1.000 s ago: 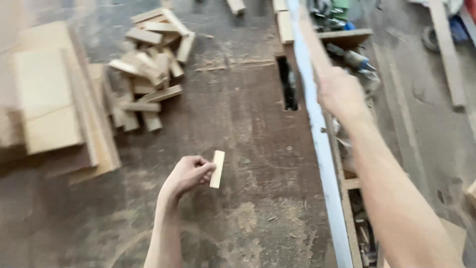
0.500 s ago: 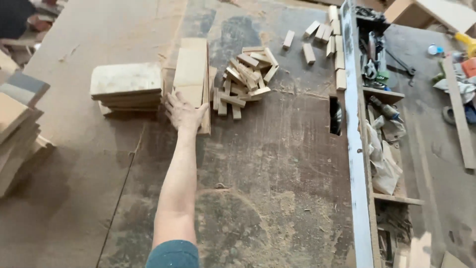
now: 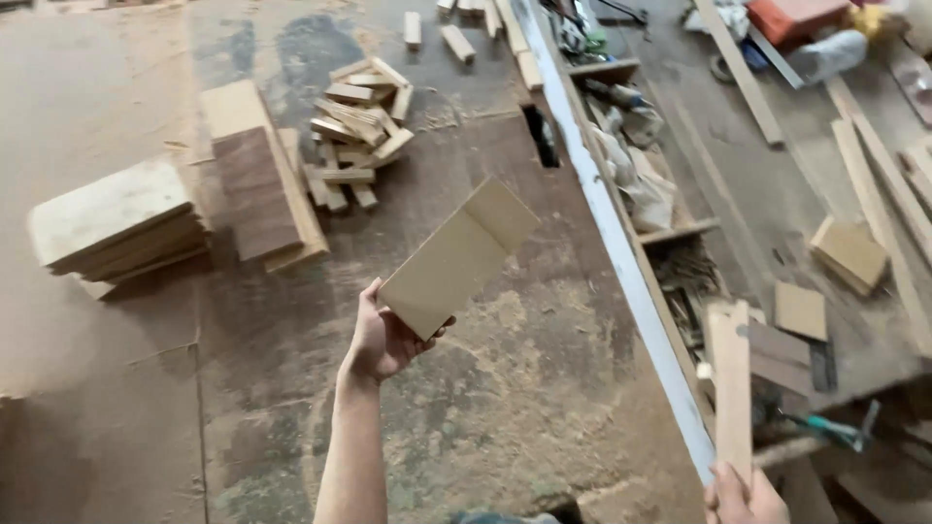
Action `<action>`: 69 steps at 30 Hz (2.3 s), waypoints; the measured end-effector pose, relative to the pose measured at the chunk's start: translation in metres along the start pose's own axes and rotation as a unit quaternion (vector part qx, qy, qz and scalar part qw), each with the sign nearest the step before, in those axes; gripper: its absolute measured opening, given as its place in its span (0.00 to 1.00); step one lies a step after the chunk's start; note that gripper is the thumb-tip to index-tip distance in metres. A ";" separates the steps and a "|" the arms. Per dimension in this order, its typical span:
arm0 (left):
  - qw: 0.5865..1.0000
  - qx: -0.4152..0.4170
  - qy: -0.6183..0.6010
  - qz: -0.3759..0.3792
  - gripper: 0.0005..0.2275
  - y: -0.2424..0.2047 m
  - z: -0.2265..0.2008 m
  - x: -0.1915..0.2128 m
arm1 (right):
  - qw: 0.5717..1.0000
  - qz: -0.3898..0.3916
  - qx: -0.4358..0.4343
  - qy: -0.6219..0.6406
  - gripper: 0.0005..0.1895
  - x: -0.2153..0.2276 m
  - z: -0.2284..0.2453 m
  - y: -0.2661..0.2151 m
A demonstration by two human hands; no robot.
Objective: Cutting small rectangular wooden blocks using a table saw in a workshop.
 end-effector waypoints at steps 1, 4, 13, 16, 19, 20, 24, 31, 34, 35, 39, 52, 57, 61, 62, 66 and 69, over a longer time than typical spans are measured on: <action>0.999 0.027 0.031 -0.016 0.38 0.012 0.021 -0.002 | 0.997 0.054 -0.059 -0.006 0.22 0.005 0.014 -0.015; 0.989 0.076 0.103 -0.069 0.33 0.050 0.065 -0.025 | 0.994 0.100 -0.054 -0.002 0.22 0.010 0.004 -0.012; 0.811 -0.204 0.522 -0.167 0.15 0.203 0.076 -0.024 | 0.991 0.121 -0.050 -0.040 0.20 0.022 -0.020 0.021; 0.634 -0.254 0.705 -0.191 0.19 0.224 0.085 -0.010 | 0.984 0.156 -0.045 -0.068 0.15 0.006 -0.006 0.038; 0.620 -0.240 0.719 -0.199 0.27 0.213 0.090 -0.015 | 0.971 0.192 0.003 -0.141 0.13 -0.016 0.040 0.052; 0.661 -0.224 0.688 -0.199 0.38 0.206 0.092 -0.016 | 0.960 0.190 0.049 -0.202 0.14 -0.022 0.062 0.056; 0.507 -0.241 0.794 -0.233 0.52 0.184 0.084 -0.087 | 0.923 0.193 0.122 -0.310 0.15 -0.057 0.120 0.096; 0.370 -0.334 0.867 0.012 0.38 0.260 0.090 -0.088 | 0.824 0.074 0.277 -0.490 0.18 -0.097 0.151 0.142; 0.355 -0.355 0.865 0.019 0.38 0.262 0.085 -0.092 | 0.819 0.026 0.288 -0.496 0.17 -0.103 0.162 0.149; 0.366 -0.357 0.859 0.025 0.37 0.263 0.083 -0.094 | 0.827 0.013 0.283 -0.486 0.16 -0.102 0.167 0.150; 0.439 -0.354 0.825 0.021 0.34 0.275 0.057 -0.102 | 0.841 0.047 0.252 -0.476 0.14 -0.111 0.188 0.162; 0.447 -0.348 0.824 0.005 0.33 0.347 -0.027 -0.126 | 0.848 0.096 0.259 -0.451 0.14 -0.140 0.301 0.197; 0.448 -0.346 0.824 0.004 0.33 0.364 -0.044 -0.132 | 0.848 0.090 0.261 -0.452 0.15 -0.147 0.323 0.204; 0.444 -0.353 0.823 0.000 0.34 0.384 -0.062 -0.130 | 0.844 0.075 0.286 -0.447 0.14 -0.155 0.347 0.210; 0.447 -0.354 0.822 -0.001 0.34 0.391 -0.065 -0.130 | 0.846 0.068 0.286 -0.444 0.15 -0.156 0.351 0.213; 0.455 -0.340 0.823 -0.004 0.34 0.406 -0.086 -0.138 | 0.838 0.058 0.297 -0.455 0.13 -0.165 0.371 0.225; 0.405 -0.372 0.833 0.056 0.35 0.417 -0.094 -0.144 | 0.849 0.063 0.309 -0.425 0.12 -0.173 0.385 0.235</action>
Point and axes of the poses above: each hand's wrist, its own y-axis towards the middle knuckle, its own x-axis out of the back of the hand, z = x × y, the point moved 8 cm from there along y, towards the middle knuckle, and after that the axes turned 13 degrees about -y, right-handed, at the moved point
